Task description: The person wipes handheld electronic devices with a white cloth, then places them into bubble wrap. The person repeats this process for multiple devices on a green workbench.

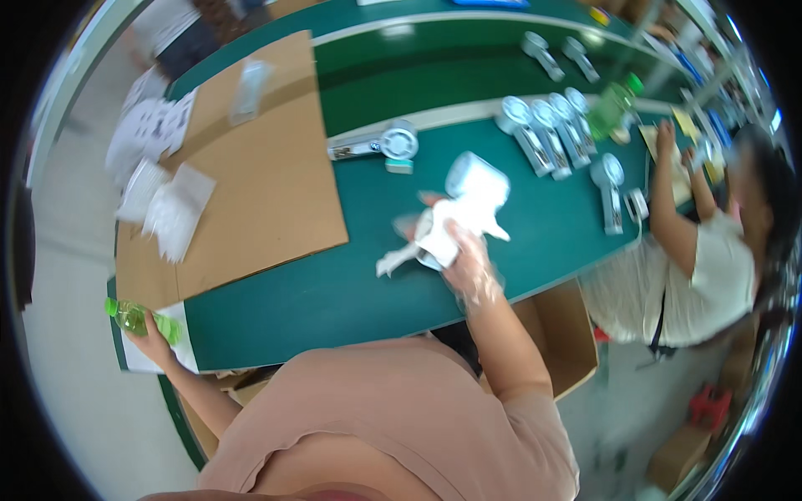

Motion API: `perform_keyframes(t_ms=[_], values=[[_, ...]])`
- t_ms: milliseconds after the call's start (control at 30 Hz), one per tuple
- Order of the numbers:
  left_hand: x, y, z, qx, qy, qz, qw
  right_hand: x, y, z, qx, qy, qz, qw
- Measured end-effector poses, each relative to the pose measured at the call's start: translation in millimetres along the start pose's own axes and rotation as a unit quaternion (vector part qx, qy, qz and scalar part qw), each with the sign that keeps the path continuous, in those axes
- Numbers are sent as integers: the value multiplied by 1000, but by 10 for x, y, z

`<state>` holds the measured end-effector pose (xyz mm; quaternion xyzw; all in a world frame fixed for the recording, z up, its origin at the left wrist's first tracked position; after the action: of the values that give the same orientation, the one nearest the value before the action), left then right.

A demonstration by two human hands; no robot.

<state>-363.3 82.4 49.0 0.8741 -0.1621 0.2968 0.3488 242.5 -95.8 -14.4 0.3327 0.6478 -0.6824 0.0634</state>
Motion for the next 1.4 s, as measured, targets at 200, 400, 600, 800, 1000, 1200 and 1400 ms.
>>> perform_keyframes(t_ms=[200,400,600,800,1000,1200,1400], values=[[1656,-796,876,-546,-27,337,767,4,-102,21,47,-18,-123,991],[2975,-1450,2007,-849,-139,209,464,118,-280,-37,32,-82,-251,964],[3127,-1696,2513,-912,72,155,372,97,-283,-28,-27,-58,-272,960],[3037,-1736,2496,-904,-3,182,387,118,-309,-37,-41,-77,-237,968],[2956,-1589,2295,-830,-177,300,435,152,-392,100,-10,-65,-194,979],[2190,-893,1306,-622,-82,361,690,7,-486,71,-41,-15,3,999],[950,-119,191,-83,73,164,980,-439,677,-188,154,99,138,973]])
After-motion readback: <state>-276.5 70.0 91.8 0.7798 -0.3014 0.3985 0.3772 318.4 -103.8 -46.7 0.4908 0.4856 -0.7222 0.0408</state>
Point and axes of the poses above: each hand's wrist, its own z-axis away from the middle knuckle, its own y-axis out of the back of the hand, x = y × z, the point moved 5 cm from there along -z, towards the middle knuckle, and after that the axes turned 13 degrees about -z, right-handed, at the moved point
